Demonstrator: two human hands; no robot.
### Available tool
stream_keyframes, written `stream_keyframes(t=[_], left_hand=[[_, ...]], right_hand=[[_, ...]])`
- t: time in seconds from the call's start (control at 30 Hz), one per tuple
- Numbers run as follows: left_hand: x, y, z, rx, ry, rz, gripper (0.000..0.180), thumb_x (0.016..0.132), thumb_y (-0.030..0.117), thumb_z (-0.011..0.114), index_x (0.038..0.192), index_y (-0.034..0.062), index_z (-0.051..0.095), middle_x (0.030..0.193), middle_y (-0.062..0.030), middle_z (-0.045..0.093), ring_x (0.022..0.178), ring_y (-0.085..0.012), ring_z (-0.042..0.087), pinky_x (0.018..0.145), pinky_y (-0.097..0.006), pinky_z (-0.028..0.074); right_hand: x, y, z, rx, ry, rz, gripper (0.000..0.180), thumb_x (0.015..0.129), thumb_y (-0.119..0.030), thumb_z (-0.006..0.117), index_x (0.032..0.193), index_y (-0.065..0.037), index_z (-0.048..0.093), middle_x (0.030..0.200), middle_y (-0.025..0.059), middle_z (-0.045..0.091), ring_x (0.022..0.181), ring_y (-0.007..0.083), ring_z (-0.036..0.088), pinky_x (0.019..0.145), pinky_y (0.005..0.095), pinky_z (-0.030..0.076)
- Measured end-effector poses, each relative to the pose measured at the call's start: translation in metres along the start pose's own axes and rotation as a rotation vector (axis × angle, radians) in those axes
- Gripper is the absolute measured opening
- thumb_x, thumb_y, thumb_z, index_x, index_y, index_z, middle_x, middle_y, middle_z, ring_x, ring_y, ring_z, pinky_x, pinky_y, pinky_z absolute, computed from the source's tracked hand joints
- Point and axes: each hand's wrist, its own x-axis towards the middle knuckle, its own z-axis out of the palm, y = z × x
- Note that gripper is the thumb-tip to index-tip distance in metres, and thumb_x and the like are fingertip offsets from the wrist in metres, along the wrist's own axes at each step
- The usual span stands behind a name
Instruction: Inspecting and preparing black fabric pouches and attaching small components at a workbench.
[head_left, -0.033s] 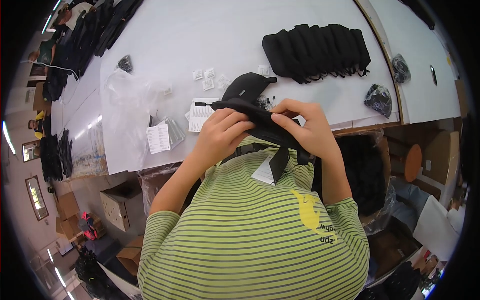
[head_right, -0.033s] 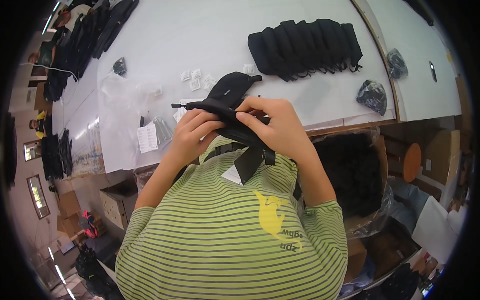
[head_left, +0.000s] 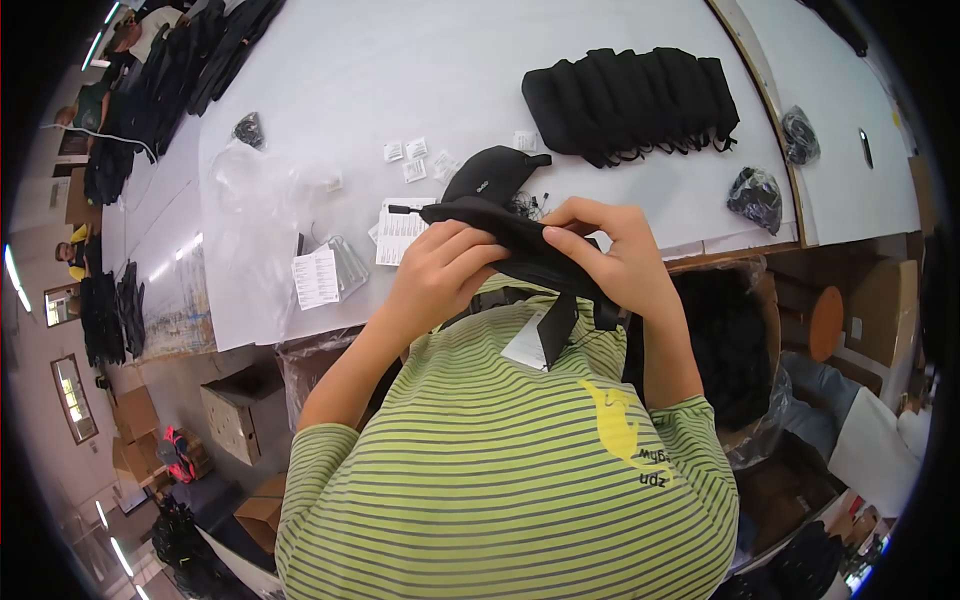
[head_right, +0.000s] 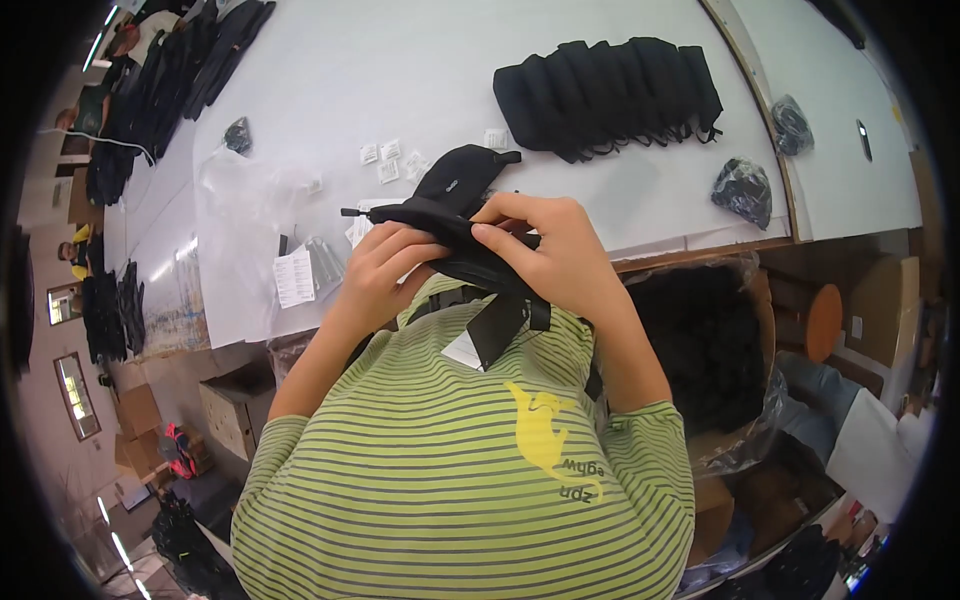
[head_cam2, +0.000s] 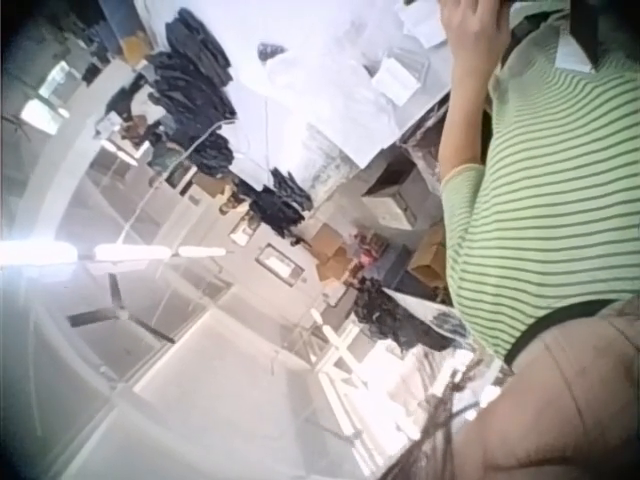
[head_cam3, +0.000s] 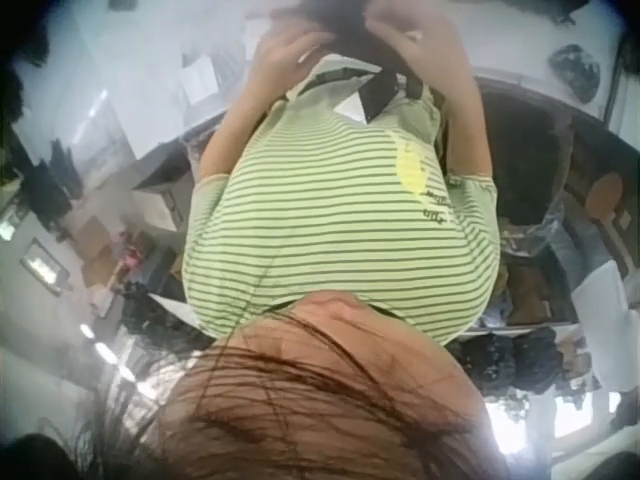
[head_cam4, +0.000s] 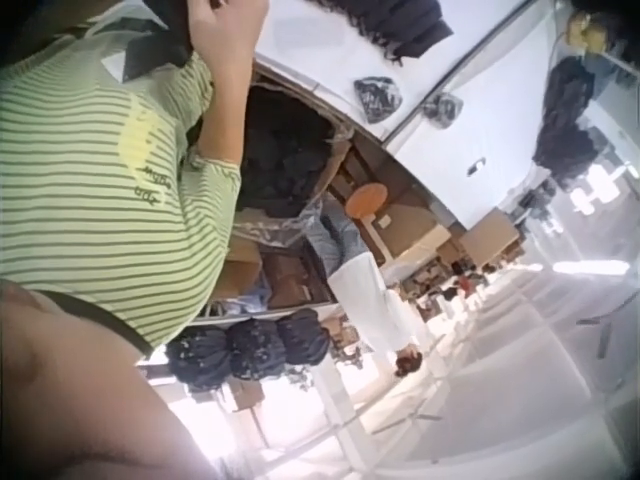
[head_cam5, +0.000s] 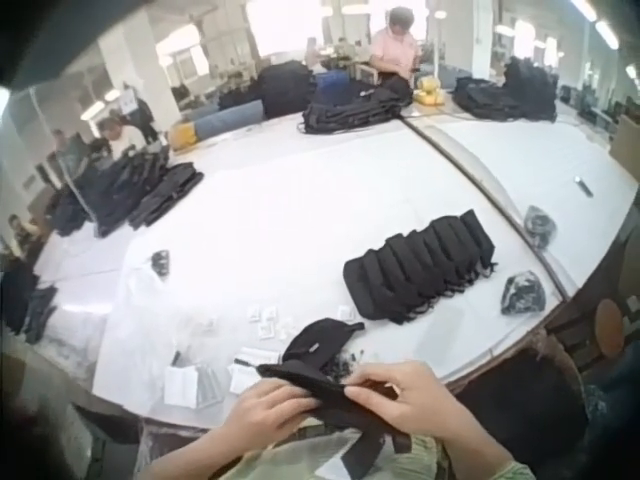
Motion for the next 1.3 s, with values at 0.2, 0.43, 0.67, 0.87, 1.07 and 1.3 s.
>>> stream_keyframes(t=[0.2, 0.43, 0.67, 0.87, 1.07, 1.3], left_hand=[[0.007, 0.007, -0.004, -0.009, -0.097, -0.012, 0.023, 0.064, 0.001, 0.068, 0.086, 0.0047, 0.062, 0.099, -0.0066, 0.064, 0.092, -0.0269, 0.059, 0.080, -0.038, 0.048], [0.010, 0.012, 0.008, 0.101, -0.265, -0.131, 0.029, 0.071, 0.005, 0.066, 0.100, 0.0043, 0.064, 0.114, -0.0138, 0.056, 0.111, -0.0344, 0.049, 0.095, -0.044, 0.037], [0.010, 0.010, 0.006, 0.129, -0.232, -0.067, 0.023, 0.074, 0.003, 0.065, 0.097, 0.0030, 0.066, 0.111, -0.0125, 0.057, 0.108, -0.0322, 0.049, 0.096, -0.044, 0.036], [0.005, 0.005, 0.003, 0.080, -0.193, -0.028, 0.024, 0.074, 0.002, 0.067, 0.098, 0.0026, 0.065, 0.103, -0.0101, 0.059, 0.101, -0.0298, 0.052, 0.090, -0.041, 0.039], [0.003, 0.014, 0.007, -0.081, -0.052, -0.113, 0.025, 0.065, -0.004, 0.072, 0.088, 0.0034, 0.062, 0.090, -0.0100, 0.061, 0.084, -0.0298, 0.056, 0.076, -0.039, 0.043], [-0.004, 0.008, 0.005, -0.025, -0.050, 0.029, 0.026, 0.064, -0.006, 0.072, 0.086, 0.0027, 0.061, 0.086, -0.0107, 0.060, 0.080, -0.0295, 0.056, 0.072, -0.038, 0.044]], right_hand=[[-0.001, 0.007, -0.007, 0.011, 0.057, -0.051, 0.012, 0.081, -0.013, 0.066, 0.086, -0.002, 0.064, 0.067, 0.0111, 0.062, 0.060, 0.0156, 0.061, 0.059, 0.0263, 0.046], [-0.005, 0.015, -0.009, -0.035, 0.053, -0.058, 0.016, 0.082, -0.017, 0.064, 0.085, -0.001, 0.063, 0.072, 0.0115, 0.065, 0.065, 0.0197, 0.065, 0.062, 0.0283, 0.049], [-0.006, 0.026, -0.008, 0.034, 0.064, -0.038, 0.016, 0.083, -0.017, 0.063, 0.085, -0.002, 0.062, 0.073, 0.0104, 0.065, 0.067, 0.0194, 0.063, 0.065, 0.0290, 0.049], [-0.011, 0.018, -0.009, 0.120, -0.004, 0.011, 0.011, 0.084, -0.011, 0.061, 0.093, -0.005, 0.061, 0.085, 0.0088, 0.068, 0.072, 0.0190, 0.063, 0.069, 0.0303, 0.049], [-0.009, 0.012, -0.010, 0.014, -0.096, -0.101, 0.009, 0.083, -0.006, 0.059, 0.091, -0.007, 0.063, 0.086, 0.0066, 0.068, 0.071, 0.0201, 0.063, 0.067, 0.0309, 0.049], [-0.007, 0.015, -0.006, 0.088, -0.065, -0.112, 0.006, 0.083, -0.006, 0.059, 0.086, -0.006, 0.064, 0.078, 0.0065, 0.067, 0.067, 0.0186, 0.062, 0.064, 0.0298, 0.048]])
